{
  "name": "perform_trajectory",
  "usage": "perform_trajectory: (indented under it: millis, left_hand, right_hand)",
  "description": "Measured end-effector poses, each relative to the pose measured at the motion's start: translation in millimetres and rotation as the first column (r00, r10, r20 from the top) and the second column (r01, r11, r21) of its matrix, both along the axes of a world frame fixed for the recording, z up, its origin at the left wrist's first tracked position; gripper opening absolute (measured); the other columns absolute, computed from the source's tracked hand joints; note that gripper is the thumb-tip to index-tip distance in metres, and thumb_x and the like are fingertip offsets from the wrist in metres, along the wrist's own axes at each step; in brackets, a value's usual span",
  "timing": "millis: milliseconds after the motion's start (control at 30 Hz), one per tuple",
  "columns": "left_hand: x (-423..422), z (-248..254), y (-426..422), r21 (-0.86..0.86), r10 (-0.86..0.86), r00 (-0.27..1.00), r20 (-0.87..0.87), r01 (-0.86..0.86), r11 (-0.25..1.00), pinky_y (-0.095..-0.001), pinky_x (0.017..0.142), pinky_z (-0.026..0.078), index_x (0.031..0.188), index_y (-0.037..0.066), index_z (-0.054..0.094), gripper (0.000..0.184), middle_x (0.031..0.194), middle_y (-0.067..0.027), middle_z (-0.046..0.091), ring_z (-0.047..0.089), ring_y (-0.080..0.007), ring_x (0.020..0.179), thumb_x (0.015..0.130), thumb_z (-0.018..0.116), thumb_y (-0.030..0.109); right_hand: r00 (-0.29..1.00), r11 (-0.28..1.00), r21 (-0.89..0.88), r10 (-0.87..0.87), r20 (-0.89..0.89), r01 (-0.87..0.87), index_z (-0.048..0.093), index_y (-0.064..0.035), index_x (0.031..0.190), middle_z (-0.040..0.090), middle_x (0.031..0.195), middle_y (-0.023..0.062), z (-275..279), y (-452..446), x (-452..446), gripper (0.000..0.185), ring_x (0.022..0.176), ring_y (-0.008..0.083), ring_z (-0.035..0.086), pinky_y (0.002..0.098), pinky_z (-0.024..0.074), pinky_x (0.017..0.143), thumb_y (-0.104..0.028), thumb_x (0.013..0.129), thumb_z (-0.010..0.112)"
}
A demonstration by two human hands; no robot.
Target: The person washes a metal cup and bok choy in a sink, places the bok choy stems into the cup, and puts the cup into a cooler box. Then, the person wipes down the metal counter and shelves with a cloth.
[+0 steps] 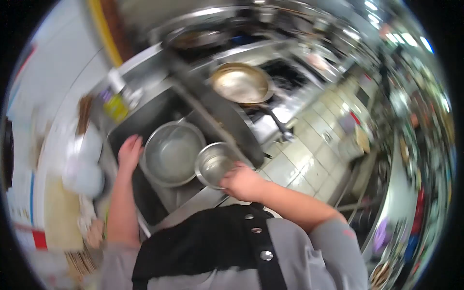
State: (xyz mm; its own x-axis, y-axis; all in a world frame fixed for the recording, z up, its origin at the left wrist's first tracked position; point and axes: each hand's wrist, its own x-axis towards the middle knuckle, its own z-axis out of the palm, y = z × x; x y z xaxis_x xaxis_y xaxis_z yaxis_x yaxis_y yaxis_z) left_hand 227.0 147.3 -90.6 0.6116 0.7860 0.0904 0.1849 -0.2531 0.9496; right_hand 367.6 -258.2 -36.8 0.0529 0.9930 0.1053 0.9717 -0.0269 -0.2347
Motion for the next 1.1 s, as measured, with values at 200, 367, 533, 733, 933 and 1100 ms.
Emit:
perform_trajectory:
  millis: [200, 367, 533, 733, 933, 1100]
  left_hand:
    - [64.8, -2.2, 68.6, -0.39, 0.074, 0.986, -0.15, -0.128, 0.912, -0.0339, 0.074, 0.051, 0.132, 0.006, 0.053, 0.065, 0.112, -0.01, 0.063, 0.064, -0.0178, 0.089, 0.09, 0.063, 0.055]
    - [128.5, -10.3, 125.4, -0.608, 0.142, 0.988, -0.065, -0.152, 0.78, -0.0442, 0.092, 0.048, 0.146, 0.009, 0.036, 0.083, 0.134, -0.0178, 0.054, 0.061, -0.0295, 0.113, 0.088, 0.058, 0.064]
    - [184.7, -11.9, 161.5, -0.687, 0.204, 0.979, 0.009, -0.142, 0.712, -0.0464, 0.094, 0.047, 0.148, 0.012, 0.034, 0.083, 0.136, -0.0195, 0.052, 0.061, -0.0316, 0.113, 0.088, 0.057, 0.065]
    - [234.4, -25.2, 201.3, -0.679, 0.283, 0.955, -0.09, -0.267, 0.684, -0.0418, 0.069, 0.054, 0.133, 0.01, 0.045, 0.066, 0.108, -0.0166, 0.063, 0.069, -0.0274, 0.088, 0.09, 0.06, 0.057]
    - [224.9, -46.6, 193.7, -0.742, 0.321, 0.898, 0.302, 0.01, 0.67, -0.0352, 0.066, 0.054, 0.125, 0.011, 0.048, 0.043, 0.102, -0.0139, 0.064, 0.07, -0.0237, 0.09, 0.094, 0.061, 0.037]
    - [196.6, -38.7, 188.2, -0.671, 0.044, 0.981, 0.188, 0.095, 0.735, -0.0423, 0.078, 0.054, 0.132, 0.009, 0.05, 0.055, 0.114, -0.0142, 0.064, 0.068, -0.0288, 0.096, 0.093, 0.06, 0.046]
  right_hand:
    - [0.999, 0.997, -0.071, -0.005, -0.048, 0.001, 0.066, -0.0142, 0.087, 0.062, 0.08, 0.0034, 12.4, 19.3, 9.8, 0.016, 0.085, 0.0247, 0.064, 0.0454, 0.0463, 0.092, -0.021, 0.075, 0.073]
    - [0.998, 0.99, -0.137, -0.027, -0.057, 0.019, 0.068, -0.016, 0.087, 0.062, 0.082, 0.0018, 22.0, 25.5, 21.2, 0.017, 0.089, 0.0226, 0.064, 0.045, 0.0455, 0.096, -0.018, 0.071, 0.074]
    - [0.992, 0.984, -0.16, -0.094, -0.087, 0.079, 0.069, -0.017, 0.09, 0.062, 0.083, 0.0, 15.1, 18.9, 24.6, 0.024, 0.09, 0.0212, 0.064, 0.045, 0.0445, 0.099, -0.015, 0.066, 0.074]
    - [0.996, 0.959, -0.279, -0.074, -0.051, 0.057, 0.068, -0.0171, 0.093, 0.062, 0.084, 0.0002, 21.8, 31.7, 31.8, 0.023, 0.092, 0.0215, 0.064, 0.0496, 0.042, 0.102, -0.017, 0.07, 0.072]
    - [1.0, 0.944, -0.33, 0.028, -0.013, -0.031, 0.063, -0.0123, 0.085, 0.062, 0.081, 0.0071, 33.8, 106.5, 36.4, 0.01, 0.088, 0.0282, 0.064, 0.0527, 0.0414, 0.101, -0.022, 0.085, 0.065]
    - [0.984, 0.949, -0.267, 0.175, -0.005, -0.17, 0.062, -0.0089, 0.081, 0.066, 0.079, 0.0147, 13.9, 233.4, 54.2, 0.017, 0.078, 0.0363, 0.065, 0.0467, 0.0508, 0.078, -0.025, 0.084, 0.068]
